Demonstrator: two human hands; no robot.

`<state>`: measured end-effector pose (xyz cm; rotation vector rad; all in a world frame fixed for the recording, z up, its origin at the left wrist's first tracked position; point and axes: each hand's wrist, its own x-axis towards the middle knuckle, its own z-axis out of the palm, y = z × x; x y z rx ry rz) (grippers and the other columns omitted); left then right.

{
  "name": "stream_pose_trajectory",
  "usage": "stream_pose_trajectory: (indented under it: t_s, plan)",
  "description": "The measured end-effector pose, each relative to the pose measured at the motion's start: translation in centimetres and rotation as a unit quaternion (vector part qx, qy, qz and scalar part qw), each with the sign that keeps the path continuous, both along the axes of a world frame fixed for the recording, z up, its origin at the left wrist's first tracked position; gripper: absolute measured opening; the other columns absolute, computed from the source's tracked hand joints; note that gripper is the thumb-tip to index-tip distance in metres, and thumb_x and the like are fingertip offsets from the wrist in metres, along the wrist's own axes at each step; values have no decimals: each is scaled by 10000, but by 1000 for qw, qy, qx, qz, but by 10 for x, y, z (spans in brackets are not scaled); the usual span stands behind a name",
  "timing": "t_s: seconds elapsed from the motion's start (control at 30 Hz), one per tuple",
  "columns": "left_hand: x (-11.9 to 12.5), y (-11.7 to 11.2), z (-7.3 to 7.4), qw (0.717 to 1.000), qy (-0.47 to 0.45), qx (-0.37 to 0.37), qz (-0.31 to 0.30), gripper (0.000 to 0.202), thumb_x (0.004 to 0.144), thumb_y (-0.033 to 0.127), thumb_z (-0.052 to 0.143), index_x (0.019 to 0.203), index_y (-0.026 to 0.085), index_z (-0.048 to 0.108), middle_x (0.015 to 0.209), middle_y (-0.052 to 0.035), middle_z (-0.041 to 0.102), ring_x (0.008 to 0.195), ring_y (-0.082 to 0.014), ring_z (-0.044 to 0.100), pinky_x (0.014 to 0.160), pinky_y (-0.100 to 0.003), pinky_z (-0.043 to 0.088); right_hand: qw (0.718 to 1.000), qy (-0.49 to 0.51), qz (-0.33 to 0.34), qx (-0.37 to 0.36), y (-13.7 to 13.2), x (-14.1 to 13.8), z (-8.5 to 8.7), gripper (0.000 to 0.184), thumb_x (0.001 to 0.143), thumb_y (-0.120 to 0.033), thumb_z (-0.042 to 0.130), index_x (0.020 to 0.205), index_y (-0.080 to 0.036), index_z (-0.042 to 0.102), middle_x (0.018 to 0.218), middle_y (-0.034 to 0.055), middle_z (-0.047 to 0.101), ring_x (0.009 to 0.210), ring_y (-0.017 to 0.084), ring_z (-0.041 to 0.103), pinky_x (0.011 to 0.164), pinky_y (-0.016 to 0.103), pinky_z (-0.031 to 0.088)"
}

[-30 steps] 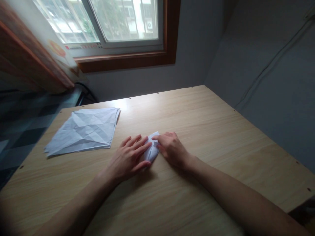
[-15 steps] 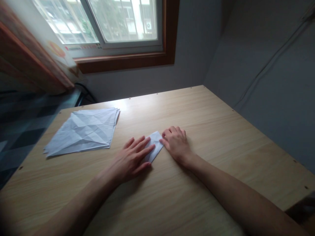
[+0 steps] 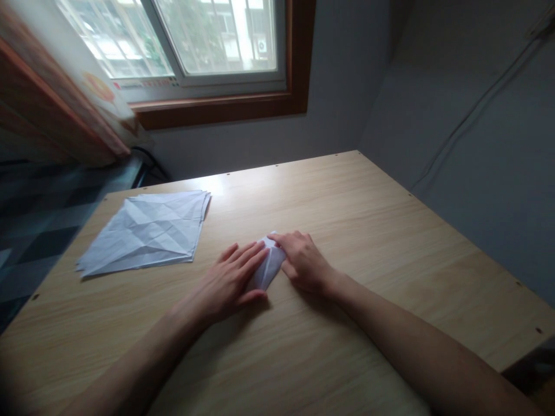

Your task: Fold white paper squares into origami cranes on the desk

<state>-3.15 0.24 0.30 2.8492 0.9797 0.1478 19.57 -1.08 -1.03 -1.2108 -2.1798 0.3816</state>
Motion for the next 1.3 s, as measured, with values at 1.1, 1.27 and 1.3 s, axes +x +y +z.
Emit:
stream_pose_trajectory:
  t_s: [1.1, 1.27, 1.3]
  plan:
    - [-7, 7, -4, 978, -189, -5, 92, 308, 793, 453, 705, 967, 200, 674, 813, -51, 651, 867, -245, 576, 814, -409, 458, 979, -108, 117, 127, 15, 30, 0, 105, 895, -290, 628, 872, -190, 646, 1026, 64, 720, 930, 201, 651, 835, 332, 458]
    - [-5, 4, -6, 986, -139, 52, 73, 442, 780, 492, 709, 1116, 214, 638, 963, -81, 643, 910, -262, 559, 810, -419, 449, 960, -153, 78, 219, 12, 18, 1, 146, 884, -126, 549, 972, -166, 658, 1020, 91, 716, 898, 218, 628, 821, 365, 453]
    - [-6, 4, -5, 986, -141, 53, 67, 481, 785, 507, 698, 1153, 207, 618, 1004, -90, 637, 925, -266, 560, 813, -422, 449, 959, -160, 65, 225, 11, 15, 1, 149, 888, -130, 548, 986, -159, 657, 1027, 100, 712, 904, 222, 622, 821, 368, 453]
